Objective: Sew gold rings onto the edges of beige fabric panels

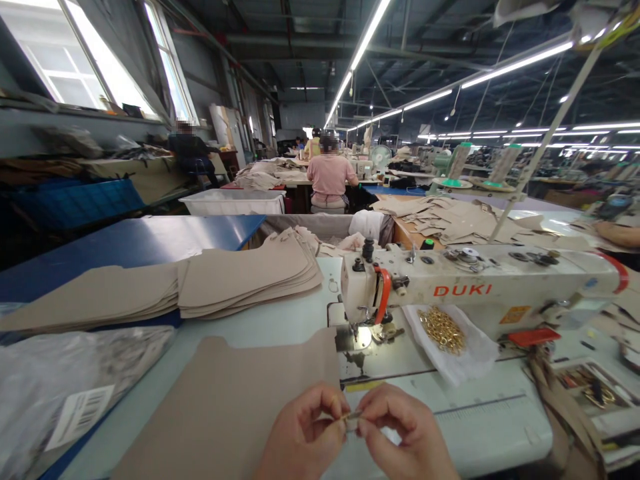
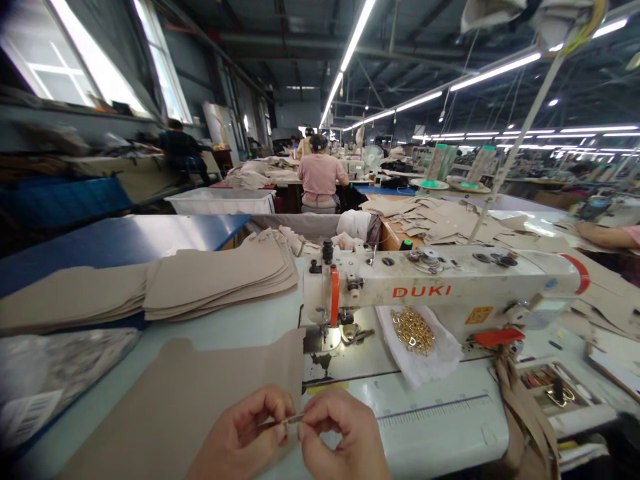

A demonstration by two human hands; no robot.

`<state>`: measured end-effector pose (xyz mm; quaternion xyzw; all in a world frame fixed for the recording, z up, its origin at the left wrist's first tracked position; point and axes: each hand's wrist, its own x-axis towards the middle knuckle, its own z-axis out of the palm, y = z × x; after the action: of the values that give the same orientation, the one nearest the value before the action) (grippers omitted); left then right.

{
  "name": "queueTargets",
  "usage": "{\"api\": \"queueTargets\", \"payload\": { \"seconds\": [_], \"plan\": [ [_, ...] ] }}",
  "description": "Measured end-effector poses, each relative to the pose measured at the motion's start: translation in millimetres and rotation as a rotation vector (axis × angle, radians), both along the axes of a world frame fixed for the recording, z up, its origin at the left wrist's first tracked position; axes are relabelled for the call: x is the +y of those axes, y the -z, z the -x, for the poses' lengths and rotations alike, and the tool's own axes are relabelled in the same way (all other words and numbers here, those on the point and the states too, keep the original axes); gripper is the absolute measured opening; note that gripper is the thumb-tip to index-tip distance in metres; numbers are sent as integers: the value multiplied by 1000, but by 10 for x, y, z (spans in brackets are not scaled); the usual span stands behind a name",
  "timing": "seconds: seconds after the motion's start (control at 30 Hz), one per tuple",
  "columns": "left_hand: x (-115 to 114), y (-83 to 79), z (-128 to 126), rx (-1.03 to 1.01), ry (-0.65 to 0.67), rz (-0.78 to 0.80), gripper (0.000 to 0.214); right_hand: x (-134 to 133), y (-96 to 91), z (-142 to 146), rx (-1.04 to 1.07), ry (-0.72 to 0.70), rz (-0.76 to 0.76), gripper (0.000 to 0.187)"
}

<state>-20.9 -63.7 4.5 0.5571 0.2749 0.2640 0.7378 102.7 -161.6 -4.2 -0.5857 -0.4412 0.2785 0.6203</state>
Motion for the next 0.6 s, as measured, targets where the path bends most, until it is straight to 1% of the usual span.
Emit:
{"api": "queueTargets", "payload": {
  "seconds": [0.13, 0.3, 0.47, 0.6],
  "plan": [
    [-31, -62, -8, -39, 5, 77, 26, 15, -11, 59, 2, 86, 7, 11],
    [-16, -73, -16, -11, -9, 100, 31, 35, -38, 83, -92, 176, -26, 11],
    [-31, -65, -52, -10, -86, 75, 30, 37, -33, 87, -158, 169, -34, 12],
    [-69, -108, -58, 2, -158, 22, 30, 9, 4, 61, -116, 144, -14, 10]
  ]
}}
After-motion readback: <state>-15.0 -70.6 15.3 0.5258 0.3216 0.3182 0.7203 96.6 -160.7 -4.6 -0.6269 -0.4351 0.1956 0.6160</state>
